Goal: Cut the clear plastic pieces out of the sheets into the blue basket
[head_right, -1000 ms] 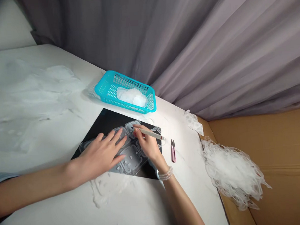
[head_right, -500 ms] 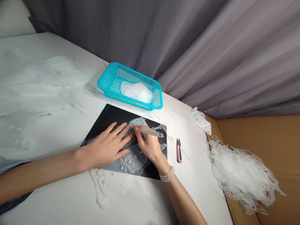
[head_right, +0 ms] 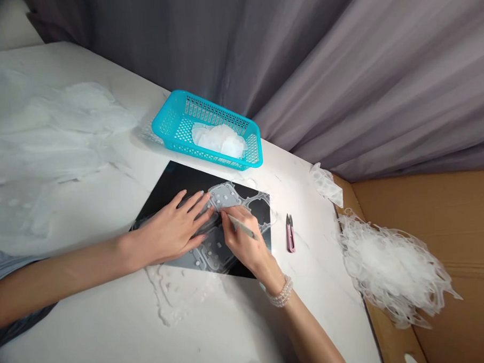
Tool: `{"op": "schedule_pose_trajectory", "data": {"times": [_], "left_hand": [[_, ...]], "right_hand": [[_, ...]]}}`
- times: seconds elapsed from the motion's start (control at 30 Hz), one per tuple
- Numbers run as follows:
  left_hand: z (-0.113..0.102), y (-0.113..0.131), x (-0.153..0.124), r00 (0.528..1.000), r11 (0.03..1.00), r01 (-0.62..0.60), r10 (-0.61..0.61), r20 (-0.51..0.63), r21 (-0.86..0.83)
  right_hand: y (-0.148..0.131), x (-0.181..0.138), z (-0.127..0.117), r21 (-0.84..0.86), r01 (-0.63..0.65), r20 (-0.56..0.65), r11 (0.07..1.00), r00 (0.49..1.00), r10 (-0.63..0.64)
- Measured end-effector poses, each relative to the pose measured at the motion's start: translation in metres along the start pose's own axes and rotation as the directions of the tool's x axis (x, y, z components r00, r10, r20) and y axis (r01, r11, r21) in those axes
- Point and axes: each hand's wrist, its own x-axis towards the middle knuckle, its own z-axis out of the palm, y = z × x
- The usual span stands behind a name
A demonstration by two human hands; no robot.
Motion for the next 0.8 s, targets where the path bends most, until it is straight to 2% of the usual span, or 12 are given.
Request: {"op": "schedule_pose_trajectory", "data": {"times": [0.23,0.37,0.47,0.57,0.63,0.7,0.73,0.77,0.8], "left_hand": [[0.004,-0.001,-0.003,0.998,0.999,-0.013,0.011,-0.063,-0.029],[0.011,-0.001,-0.003,0.996,0.999,0.007,-0.01,-0.089,-0.036],[0.02,-0.003,-0.005,0.99,0.999,-0.002,-0.006,-0.138,-0.054],[0.032,-0.008,-0.005,0.98,0.996,-0.03,0.014,-0.196,-0.083],[0.038,-0.012,-0.005,0.974,0.995,-0.051,0.03,-0.226,-0.091],[0.038,-0.013,-0.004,0.972,0.995,-0.06,0.039,-0.233,-0.083],[0.037,-0.012,-0.004,0.973,0.995,-0.06,0.042,-0.226,-0.074],[0.034,-0.011,-0.003,0.976,0.996,-0.057,0.042,-0.214,-0.064],[0.031,-0.009,-0.003,0.979,0.997,-0.052,0.039,-0.2,-0.056]], "right_hand": [[0.014,0.011,0.027,-0.136,0.139,-0.012,0.981,0.99,-0.142],[0.021,0.009,0.029,-0.21,0.205,0.005,0.956,0.978,-0.208],[0.015,0.007,0.028,-0.196,0.234,0.082,0.952,0.972,-0.221],[0.009,0.013,0.031,-0.109,0.211,0.141,0.971,0.971,-0.195],[0.015,0.019,0.028,0.023,0.123,0.07,0.992,0.99,-0.125],[0.033,0.021,0.011,0.239,-0.064,-0.08,0.969,0.993,0.085],[0.045,0.019,-0.004,0.348,-0.163,-0.153,0.923,0.962,0.227],[0.058,0.016,-0.022,0.477,-0.262,-0.201,0.839,0.897,0.394],[0.073,0.012,-0.042,0.522,-0.284,-0.235,0.804,0.859,0.456]]}}
